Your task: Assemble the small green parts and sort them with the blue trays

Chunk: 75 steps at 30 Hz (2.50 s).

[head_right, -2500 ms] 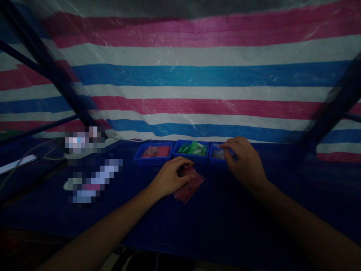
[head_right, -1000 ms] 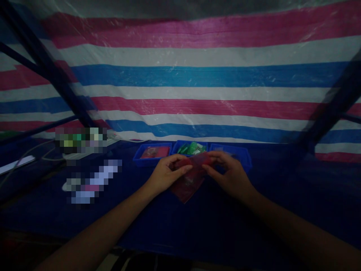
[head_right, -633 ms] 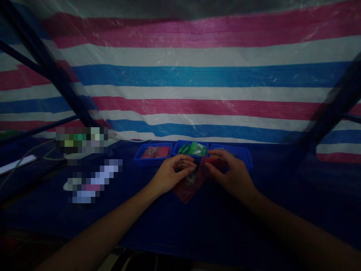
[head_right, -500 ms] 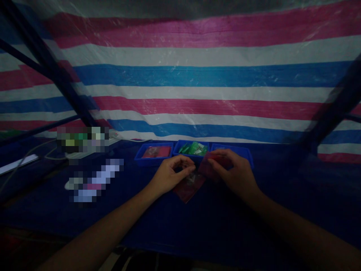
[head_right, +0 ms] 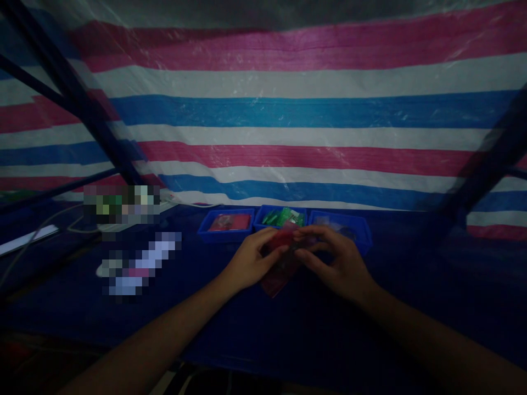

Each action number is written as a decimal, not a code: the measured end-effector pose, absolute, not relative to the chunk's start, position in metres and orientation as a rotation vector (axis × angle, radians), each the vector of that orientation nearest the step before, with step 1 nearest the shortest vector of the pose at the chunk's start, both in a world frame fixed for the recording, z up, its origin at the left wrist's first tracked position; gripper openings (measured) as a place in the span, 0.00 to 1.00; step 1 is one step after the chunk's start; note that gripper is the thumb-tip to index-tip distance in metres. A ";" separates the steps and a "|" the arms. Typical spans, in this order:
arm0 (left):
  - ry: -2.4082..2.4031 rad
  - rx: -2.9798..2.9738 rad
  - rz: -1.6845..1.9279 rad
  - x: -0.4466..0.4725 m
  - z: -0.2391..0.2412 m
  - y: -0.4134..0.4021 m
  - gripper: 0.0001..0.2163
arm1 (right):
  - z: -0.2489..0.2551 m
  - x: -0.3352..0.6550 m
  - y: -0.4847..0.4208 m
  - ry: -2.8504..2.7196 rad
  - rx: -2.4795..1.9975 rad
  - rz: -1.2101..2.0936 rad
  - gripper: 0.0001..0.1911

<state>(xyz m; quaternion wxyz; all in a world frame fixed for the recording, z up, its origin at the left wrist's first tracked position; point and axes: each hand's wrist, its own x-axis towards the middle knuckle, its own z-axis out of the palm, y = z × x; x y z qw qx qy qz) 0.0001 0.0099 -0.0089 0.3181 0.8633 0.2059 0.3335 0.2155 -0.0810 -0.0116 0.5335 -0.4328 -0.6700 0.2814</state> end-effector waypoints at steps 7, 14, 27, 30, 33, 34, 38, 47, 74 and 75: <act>0.529 1.716 0.995 0.004 -0.019 0.017 0.21 | -0.016 0.220 -0.072 -1.535 -1.291 0.255 0.22; 0.461 1.575 0.983 0.005 -0.021 0.018 0.31 | -0.030 0.216 -0.064 -1.488 -1.193 0.727 0.20; 0.493 1.745 1.013 0.004 -0.017 0.016 0.36 | -0.031 0.220 -0.057 -1.239 -1.145 0.773 0.19; 0.537 1.841 1.071 0.001 -0.014 0.017 0.31 | -0.031 0.218 -0.058 -1.297 -1.127 0.800 0.18; 0.583 1.921 1.103 -0.001 -0.013 0.019 0.31 | -0.032 0.218 -0.059 -1.354 -1.120 0.796 0.19; 0.604 1.940 1.088 -0.002 -0.013 0.019 0.30 | -0.033 0.218 -0.058 -1.369 -1.124 0.798 0.19; 0.679 1.972 1.009 0.000 -0.017 0.023 0.22 | -0.035 0.221 -0.056 -1.412 -1.162 0.797 0.19; 0.633 2.217 0.964 -0.004 -0.003 0.010 0.13 | -0.030 0.219 -0.064 -1.476 -1.182 0.800 0.16; 0.664 2.171 0.855 -0.005 -0.004 0.008 0.15 | -0.021 0.221 -0.067 -1.278 -1.174 0.706 0.15; 0.670 2.152 0.874 -0.005 -0.004 0.009 0.16 | -0.021 0.222 -0.066 -1.259 -1.161 0.728 0.15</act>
